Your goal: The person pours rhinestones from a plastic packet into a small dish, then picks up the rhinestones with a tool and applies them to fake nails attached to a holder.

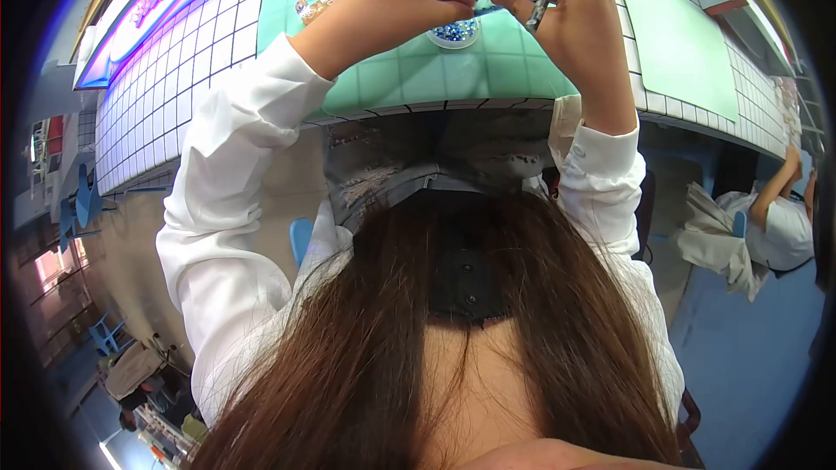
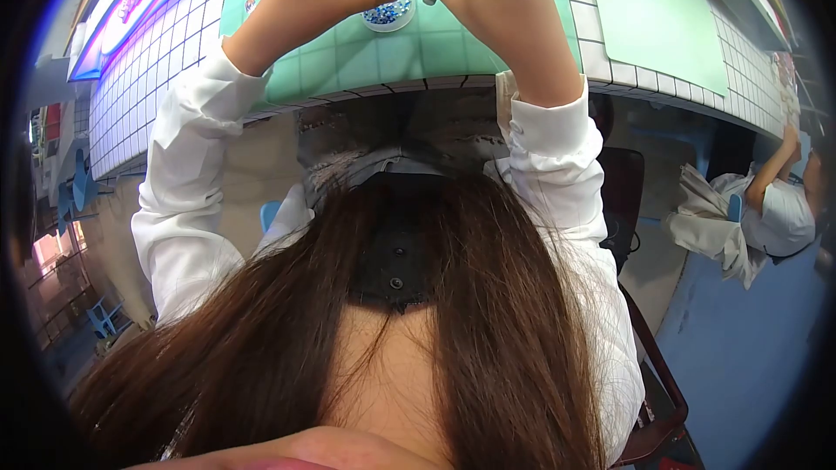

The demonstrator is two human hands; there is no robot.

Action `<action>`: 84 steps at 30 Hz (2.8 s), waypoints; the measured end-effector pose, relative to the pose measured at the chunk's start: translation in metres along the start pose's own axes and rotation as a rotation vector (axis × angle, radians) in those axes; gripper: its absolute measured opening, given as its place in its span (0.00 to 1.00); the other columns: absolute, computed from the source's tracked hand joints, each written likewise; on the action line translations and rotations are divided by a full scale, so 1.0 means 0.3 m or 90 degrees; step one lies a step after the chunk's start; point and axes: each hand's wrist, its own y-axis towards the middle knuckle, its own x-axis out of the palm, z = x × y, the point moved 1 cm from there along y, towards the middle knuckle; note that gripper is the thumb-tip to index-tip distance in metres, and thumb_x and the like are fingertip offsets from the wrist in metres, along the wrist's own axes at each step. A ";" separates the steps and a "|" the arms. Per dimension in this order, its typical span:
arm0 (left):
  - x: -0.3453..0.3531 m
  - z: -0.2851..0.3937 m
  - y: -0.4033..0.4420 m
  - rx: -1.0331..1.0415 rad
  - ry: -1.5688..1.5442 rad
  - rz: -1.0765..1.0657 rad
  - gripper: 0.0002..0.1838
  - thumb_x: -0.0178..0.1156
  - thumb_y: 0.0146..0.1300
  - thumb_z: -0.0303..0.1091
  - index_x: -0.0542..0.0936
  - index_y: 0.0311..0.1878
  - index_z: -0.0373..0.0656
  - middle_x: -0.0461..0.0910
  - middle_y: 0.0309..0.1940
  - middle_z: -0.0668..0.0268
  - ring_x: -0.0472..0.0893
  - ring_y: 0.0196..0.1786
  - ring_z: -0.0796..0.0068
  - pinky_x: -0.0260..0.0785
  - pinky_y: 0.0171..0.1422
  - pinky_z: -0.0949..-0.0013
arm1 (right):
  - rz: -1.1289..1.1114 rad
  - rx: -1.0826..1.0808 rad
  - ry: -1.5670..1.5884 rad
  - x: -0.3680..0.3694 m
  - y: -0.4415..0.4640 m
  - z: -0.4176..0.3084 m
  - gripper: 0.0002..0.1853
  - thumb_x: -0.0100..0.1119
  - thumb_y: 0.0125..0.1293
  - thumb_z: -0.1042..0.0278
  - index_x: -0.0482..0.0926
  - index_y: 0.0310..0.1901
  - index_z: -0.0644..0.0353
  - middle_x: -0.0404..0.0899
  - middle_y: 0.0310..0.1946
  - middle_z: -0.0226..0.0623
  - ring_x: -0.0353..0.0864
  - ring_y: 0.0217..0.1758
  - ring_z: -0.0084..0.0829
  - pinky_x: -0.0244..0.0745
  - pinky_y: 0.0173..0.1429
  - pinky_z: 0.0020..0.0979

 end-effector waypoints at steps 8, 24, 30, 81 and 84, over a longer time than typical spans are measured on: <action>-0.031 0.001 -0.005 0.017 -0.125 -0.047 0.37 0.60 0.50 0.24 0.55 0.63 0.37 0.76 0.32 0.60 0.75 0.34 0.78 0.69 0.40 0.76 | -0.034 0.152 0.078 -0.018 0.007 -0.001 0.21 0.63 0.43 0.81 0.61 0.35 0.61 0.70 0.28 0.36 0.69 0.33 0.25 0.65 0.38 0.25; -0.100 0.021 -0.015 0.327 0.387 0.045 0.19 0.67 0.39 0.28 0.78 0.40 0.50 0.62 0.56 0.57 0.53 0.63 0.50 0.51 0.64 0.53 | -0.039 0.397 0.410 0.030 -0.018 0.145 0.22 0.67 0.47 0.72 0.63 0.38 0.60 0.74 0.31 0.37 0.75 0.33 0.24 0.71 0.37 0.20; -0.095 0.069 -0.008 0.336 0.469 -0.021 0.25 0.70 0.36 0.31 0.75 0.43 0.50 0.59 0.58 0.58 0.50 0.64 0.47 0.48 0.66 0.51 | 0.000 0.467 0.469 0.008 -0.024 0.190 0.20 0.65 0.49 0.72 0.64 0.39 0.59 0.74 0.33 0.38 0.75 0.38 0.24 0.72 0.38 0.19; -0.259 -0.083 -0.221 -0.142 0.392 0.186 0.42 0.65 0.41 0.30 0.57 0.61 0.31 0.64 0.54 0.46 0.64 0.58 0.53 0.55 0.62 0.63 | 0.151 0.167 0.485 0.113 -0.072 0.092 0.18 0.30 0.67 0.57 0.67 0.40 0.63 0.69 0.22 0.34 0.66 0.23 0.22 0.59 0.34 0.24; -0.144 -0.140 -0.220 -0.140 0.320 0.296 0.36 0.63 0.44 0.28 0.60 0.58 0.31 0.70 0.45 0.48 0.71 0.50 0.56 0.64 0.52 0.65 | 0.111 0.184 0.382 0.121 -0.081 0.051 0.16 0.38 0.67 0.58 0.67 0.37 0.64 0.71 0.25 0.36 0.74 0.31 0.27 0.62 0.36 0.25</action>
